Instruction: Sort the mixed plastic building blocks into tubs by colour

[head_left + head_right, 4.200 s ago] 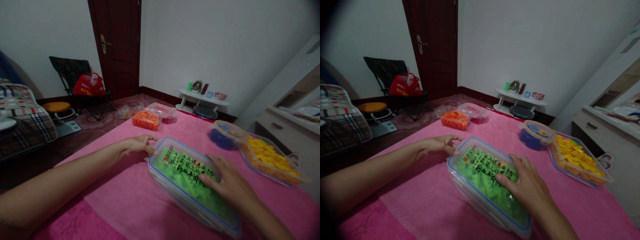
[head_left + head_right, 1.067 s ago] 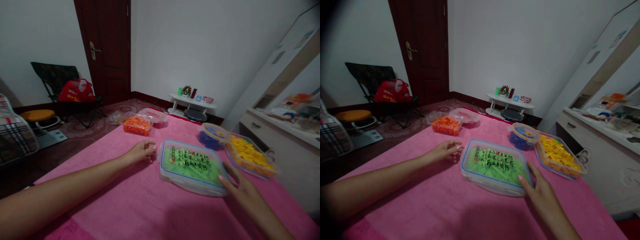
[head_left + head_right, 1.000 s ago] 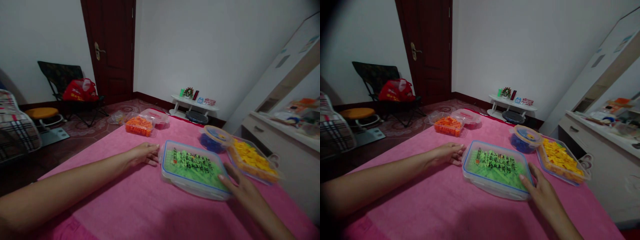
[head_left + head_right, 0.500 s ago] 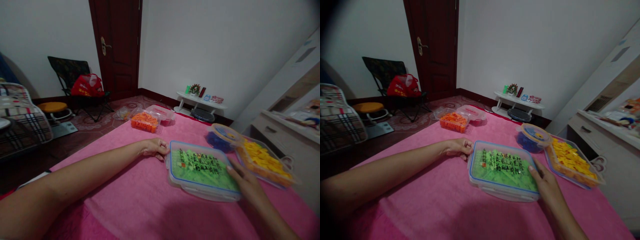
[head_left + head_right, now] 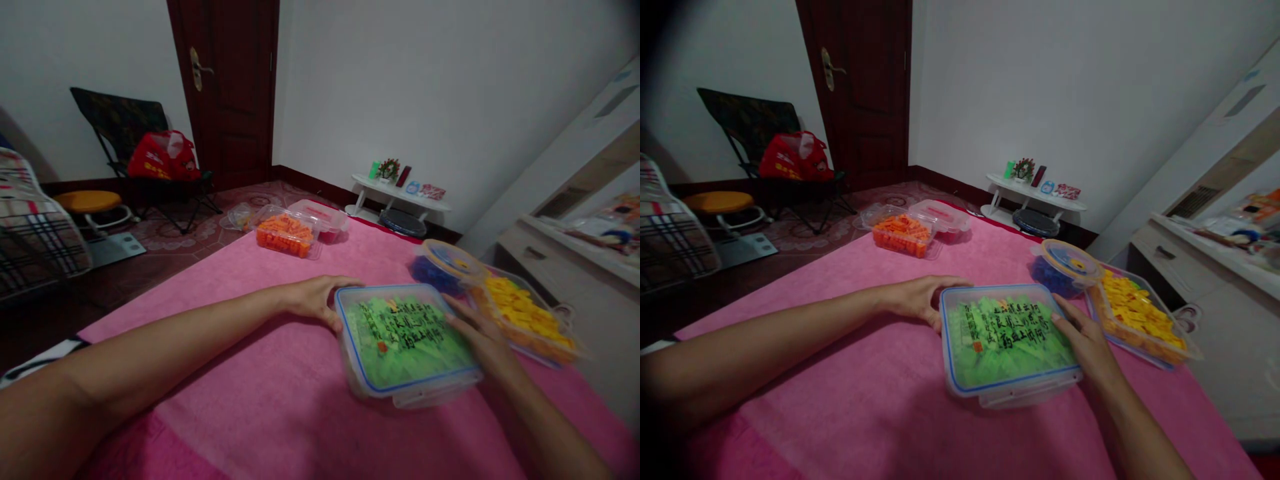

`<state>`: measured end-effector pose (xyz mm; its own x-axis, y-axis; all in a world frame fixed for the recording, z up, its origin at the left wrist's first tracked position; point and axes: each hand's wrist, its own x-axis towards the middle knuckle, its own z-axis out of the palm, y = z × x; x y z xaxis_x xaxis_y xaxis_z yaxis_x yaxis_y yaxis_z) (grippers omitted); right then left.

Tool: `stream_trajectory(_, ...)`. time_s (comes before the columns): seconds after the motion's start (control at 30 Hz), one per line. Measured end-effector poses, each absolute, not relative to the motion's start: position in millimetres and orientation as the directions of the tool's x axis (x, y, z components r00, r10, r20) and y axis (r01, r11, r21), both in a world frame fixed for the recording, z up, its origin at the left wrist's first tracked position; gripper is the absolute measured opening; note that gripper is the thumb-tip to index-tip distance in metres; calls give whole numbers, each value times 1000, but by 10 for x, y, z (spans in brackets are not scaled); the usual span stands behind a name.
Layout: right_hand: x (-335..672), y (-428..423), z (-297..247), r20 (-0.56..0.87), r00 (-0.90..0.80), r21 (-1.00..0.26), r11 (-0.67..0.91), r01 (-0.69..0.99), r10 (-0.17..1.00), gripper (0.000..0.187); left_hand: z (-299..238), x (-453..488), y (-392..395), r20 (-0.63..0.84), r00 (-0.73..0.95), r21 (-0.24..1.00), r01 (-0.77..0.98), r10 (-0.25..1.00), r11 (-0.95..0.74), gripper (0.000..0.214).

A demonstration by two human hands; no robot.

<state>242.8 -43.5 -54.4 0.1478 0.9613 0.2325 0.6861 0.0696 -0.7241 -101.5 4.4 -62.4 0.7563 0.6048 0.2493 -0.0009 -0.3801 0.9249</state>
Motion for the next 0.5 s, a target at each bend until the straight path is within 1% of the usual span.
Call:
stream_trajectory(0.07, 2431, -414, -537, 203, 151, -735, 49, 677, 967, 60, -602, -1012, -18, 259, 766, 921, -12, 588, -390, 81)
stream_trajectory(0.2, 2440, -401, -543, 194, 150, -722, 37, 691, 969, 60, -704, -1009, -99, 284, 711, 922, -17, 644, -388, 77)
stream_trajectory(0.33, 2405, -418, -534, 207, 156, -732, 47, 679, 966, 62, -817, -980, -122, 269, 669, 935, -9, 693, -354, 78)
stream_trajectory(0.4, 2381, -439, -522, 219, 142, -739, 68, 671, 965, 61, -821, -988, -129, 255, 670, 934, 14, 697, -356, 79)
stream_trajectory(0.5, 2398, -480, -515, 220, 133, -750, 81, 656, 966, 59, -792, -1064, -149, 236, 680, 936, 32, 694, -350, 91)
